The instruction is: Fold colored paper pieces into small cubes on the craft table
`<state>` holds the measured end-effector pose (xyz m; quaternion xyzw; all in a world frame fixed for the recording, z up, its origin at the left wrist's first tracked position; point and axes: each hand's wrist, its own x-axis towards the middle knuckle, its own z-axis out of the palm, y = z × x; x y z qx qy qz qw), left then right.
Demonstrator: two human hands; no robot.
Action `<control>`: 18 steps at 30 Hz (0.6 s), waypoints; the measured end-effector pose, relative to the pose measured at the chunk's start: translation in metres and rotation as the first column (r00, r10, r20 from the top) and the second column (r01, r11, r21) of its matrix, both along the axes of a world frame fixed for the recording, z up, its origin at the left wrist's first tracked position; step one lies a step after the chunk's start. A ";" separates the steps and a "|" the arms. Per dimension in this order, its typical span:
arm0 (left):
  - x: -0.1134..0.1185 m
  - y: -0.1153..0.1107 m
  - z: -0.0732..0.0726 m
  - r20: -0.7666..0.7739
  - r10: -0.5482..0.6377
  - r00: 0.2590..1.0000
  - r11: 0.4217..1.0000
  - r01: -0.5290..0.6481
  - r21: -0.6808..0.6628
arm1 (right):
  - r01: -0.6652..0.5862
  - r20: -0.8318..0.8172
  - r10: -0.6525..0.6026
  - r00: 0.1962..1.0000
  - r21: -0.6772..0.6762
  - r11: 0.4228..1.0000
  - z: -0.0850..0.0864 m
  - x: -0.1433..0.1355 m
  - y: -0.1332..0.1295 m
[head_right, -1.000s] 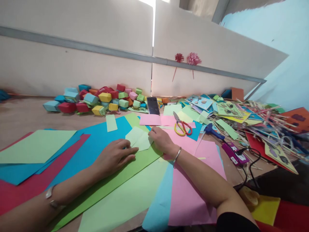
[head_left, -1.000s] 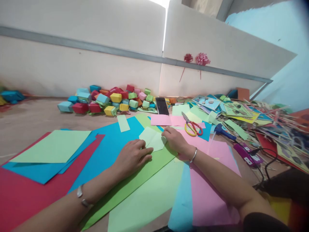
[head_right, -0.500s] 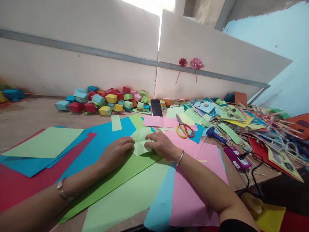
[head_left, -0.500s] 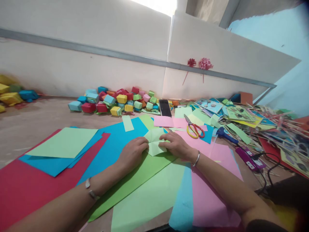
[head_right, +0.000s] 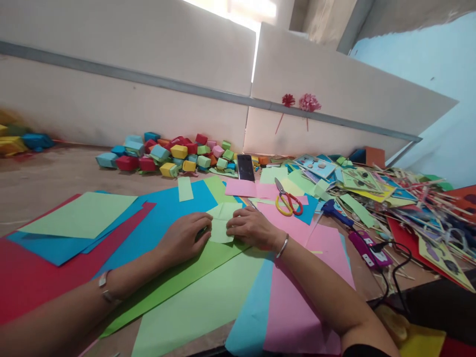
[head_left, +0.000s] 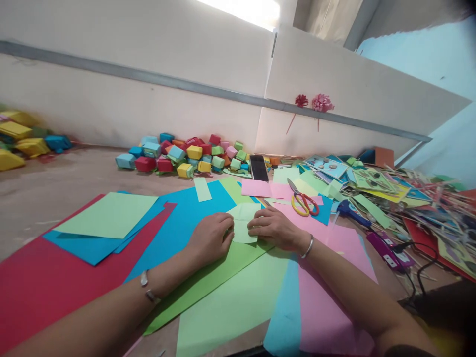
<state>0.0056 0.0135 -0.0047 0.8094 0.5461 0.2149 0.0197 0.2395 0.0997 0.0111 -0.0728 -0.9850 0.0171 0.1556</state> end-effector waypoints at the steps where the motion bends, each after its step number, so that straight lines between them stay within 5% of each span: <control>1: 0.000 0.000 0.000 0.005 0.003 1.000 1.000 -0.003 -0.004 | -0.003 0.013 0.003 1.000 -0.001 1.000 0.000 0.000 0.000; 5: 0.000 -0.001 0.000 0.027 0.013 1.000 1.000 -0.012 -0.013 | 0.001 -0.025 -0.004 1.000 -0.141 0.990 -0.007 -0.004 0.000; 9: 0.000 -0.001 0.000 0.046 -0.010 0.999 1.000 0.011 -0.013 | 0.124 -0.175 -0.180 0.968 -0.292 0.948 -0.019 -0.011 0.000; 13: 0.000 0.000 -0.002 0.076 -0.043 0.996 0.999 0.044 -0.007 | 0.311 -0.224 -0.394 0.891 -0.331 0.891 -0.028 -0.019 -0.001; 18: -0.001 0.001 -0.005 0.105 -0.051 0.993 0.999 0.051 -0.003 | 0.370 -0.157 -0.422 0.893 -0.279 0.886 -0.032 -0.026 0.001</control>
